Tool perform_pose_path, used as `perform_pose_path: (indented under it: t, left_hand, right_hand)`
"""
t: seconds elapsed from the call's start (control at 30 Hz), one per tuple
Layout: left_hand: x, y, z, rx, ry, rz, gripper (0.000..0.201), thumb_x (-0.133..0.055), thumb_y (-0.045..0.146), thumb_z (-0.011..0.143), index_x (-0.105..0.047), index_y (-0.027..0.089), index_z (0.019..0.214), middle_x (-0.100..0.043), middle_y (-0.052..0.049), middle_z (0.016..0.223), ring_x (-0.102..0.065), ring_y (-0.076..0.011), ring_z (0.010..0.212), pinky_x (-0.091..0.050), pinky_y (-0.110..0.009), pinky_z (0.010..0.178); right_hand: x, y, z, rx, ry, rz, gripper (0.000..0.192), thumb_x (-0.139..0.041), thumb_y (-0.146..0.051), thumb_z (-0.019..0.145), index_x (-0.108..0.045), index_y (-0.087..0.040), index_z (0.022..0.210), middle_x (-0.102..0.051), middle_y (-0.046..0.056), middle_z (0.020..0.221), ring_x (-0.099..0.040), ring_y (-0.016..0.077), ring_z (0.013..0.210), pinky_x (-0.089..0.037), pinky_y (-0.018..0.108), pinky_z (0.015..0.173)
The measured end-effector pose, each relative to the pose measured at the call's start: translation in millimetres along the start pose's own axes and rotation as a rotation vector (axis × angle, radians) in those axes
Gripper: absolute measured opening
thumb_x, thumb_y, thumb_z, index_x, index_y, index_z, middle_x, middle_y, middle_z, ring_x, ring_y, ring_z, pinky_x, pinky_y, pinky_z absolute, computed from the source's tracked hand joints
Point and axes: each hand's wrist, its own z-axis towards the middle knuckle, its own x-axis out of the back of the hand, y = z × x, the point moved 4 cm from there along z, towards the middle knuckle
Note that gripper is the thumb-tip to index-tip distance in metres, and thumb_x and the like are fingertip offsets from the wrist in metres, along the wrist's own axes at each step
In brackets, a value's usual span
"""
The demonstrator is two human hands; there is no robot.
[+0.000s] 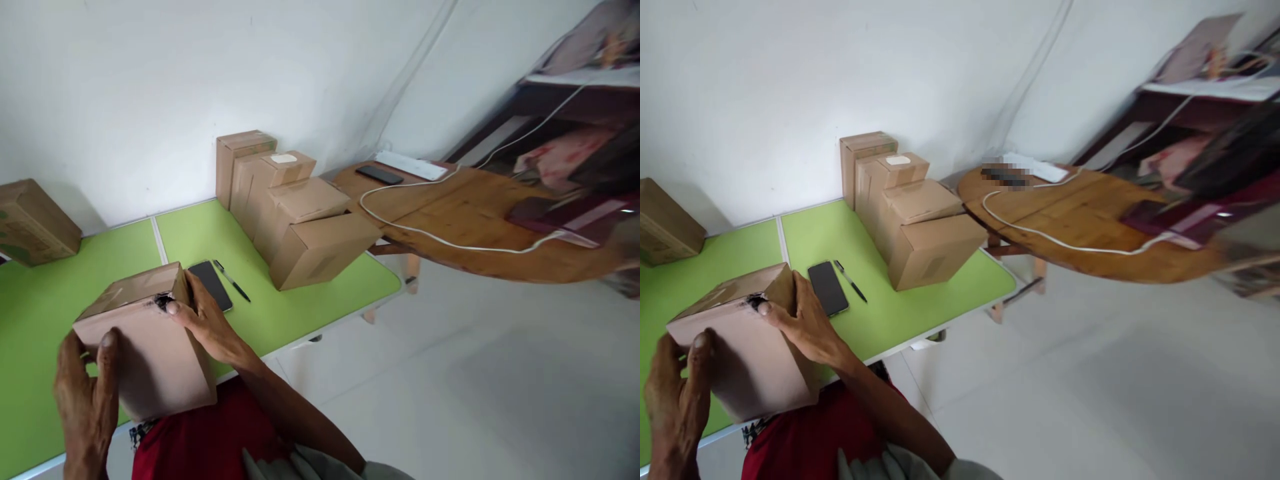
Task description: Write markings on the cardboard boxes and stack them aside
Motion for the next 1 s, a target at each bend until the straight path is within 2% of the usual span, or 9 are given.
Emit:
perform_pose_path:
  t: [0.07, 0.13, 0.2, 0.27, 0.4, 0.67, 0.8, 0.87, 1.0]
  left_hand:
    - [0.1, 27, -1, -0.153, 0.137, 0.001, 0.104, -0.063, 0.089, 0.093, -0.055, 0.015, 0.165, -0.059, -0.028, 0.153, -0.060, -0.0466, 0.142, -0.055, -0.062, 0.110]
    - [-1.9, 53, 0, -0.296, 0.217, 0.007, 0.115, -0.073, 0.084, 0.090, -0.045, 0.009, 0.174, -0.045, -0.034, 0.168, -0.042, -0.0504, 0.161, -0.042, -0.067, 0.128]
    - [-4.5, 70, 4, -0.392, 0.230, 0.028, 0.110, -0.073, 0.082, 0.091, -0.052, 0.005, 0.168, -0.051, -0.034, 0.164, -0.042, -0.0515, 0.161, -0.039, -0.069, 0.130]
    - [-7.0, 79, 10, -0.448, 0.196, 0.061, 0.088, -0.069, 0.079, 0.095, -0.069, 0.010, 0.151, -0.068, -0.029, 0.148, -0.058, -0.0494, 0.147, -0.040, -0.071, 0.128]
    - [-10.2, 85, 15, -0.543, 0.160, 0.095, 0.065, -0.065, 0.075, 0.100, -0.083, 0.016, 0.121, -0.082, -0.021, 0.117, -0.074, -0.0459, 0.116, -0.044, -0.077, 0.120]
    - [-15.3, 80, 4, -0.552, 0.132, 0.144, 0.050, -0.070, 0.061, 0.105, -0.074, 0.028, 0.142, -0.077, -0.018, 0.140, -0.068, -0.0443, 0.139, -0.043, -0.076, 0.129]
    - [-16.8, 76, 5, -0.602, 0.153, 0.173, 0.055, -0.070, 0.060, 0.104, -0.074, 0.024, 0.145, -0.076, -0.022, 0.140, -0.068, -0.0488, 0.140, -0.038, -0.081, 0.129]
    - [-19.0, 76, 6, -0.616, 0.152, 0.181, 0.061, -0.066, 0.064, 0.105, -0.075, 0.018, 0.143, -0.076, -0.027, 0.139, -0.067, -0.0523, 0.140, -0.038, -0.082, 0.127]
    - [-23.9, 78, 8, -0.601, 0.134, 0.209, 0.077, -0.057, 0.076, 0.104, -0.070, 0.016, 0.150, -0.073, -0.029, 0.141, -0.060, -0.0561, 0.145, -0.036, -0.084, 0.125]
  right_hand:
    - [-1, -3, 1, 0.004, -0.002, -0.025, 0.106, -0.076, -0.087, 0.091, -0.045, -0.029, 0.174, -0.059, 0.015, 0.168, -0.050, 0.0414, 0.161, -0.038, 0.060, 0.136]
    - [-1, -6, 1, 0.010, 0.002, -0.050, 0.104, -0.079, -0.084, 0.090, -0.047, -0.029, 0.173, -0.058, 0.015, 0.168, -0.050, 0.0398, 0.160, -0.039, 0.059, 0.136]
    - [-1, -6, 0, 0.007, 0.009, -0.055, 0.105, -0.083, -0.082, 0.088, -0.048, -0.027, 0.171, -0.056, 0.016, 0.168, -0.051, 0.0386, 0.160, -0.040, 0.058, 0.135]
    - [1, -6, 0, -0.017, 0.025, -0.050, 0.106, -0.085, -0.079, 0.086, -0.049, -0.024, 0.169, -0.056, 0.018, 0.169, -0.052, 0.0385, 0.159, -0.041, 0.059, 0.135]
    - [7, -6, 1, -0.043, 0.063, -0.119, 0.105, -0.089, -0.072, 0.085, -0.050, -0.019, 0.167, -0.054, 0.022, 0.170, -0.051, 0.0397, 0.161, -0.042, 0.061, 0.135]
    - [16, -7, 6, -0.019, 0.059, -0.125, 0.100, -0.089, -0.070, 0.086, -0.054, -0.019, 0.165, -0.060, 0.021, 0.164, -0.059, 0.0382, 0.153, -0.049, 0.058, 0.128]
    - [44, 4, 6, -0.013, 0.026, -0.096, 0.084, -0.076, -0.070, 0.101, -0.052, -0.023, 0.167, -0.061, 0.018, 0.164, -0.065, 0.0326, 0.147, -0.060, 0.047, 0.113]
    - [69, 13, 8, -0.061, 0.135, -0.297, 0.068, -0.069, -0.060, 0.110, -0.055, -0.021, 0.164, -0.070, 0.017, 0.152, -0.072, 0.0284, 0.134, -0.061, 0.041, 0.105]
    - [114, 36, 11, -0.363, 0.330, -0.860, 0.030, -0.075, -0.030, 0.110, -0.071, -0.016, 0.135, -0.080, 0.018, 0.133, -0.074, 0.0302, 0.127, -0.053, 0.040, 0.110]
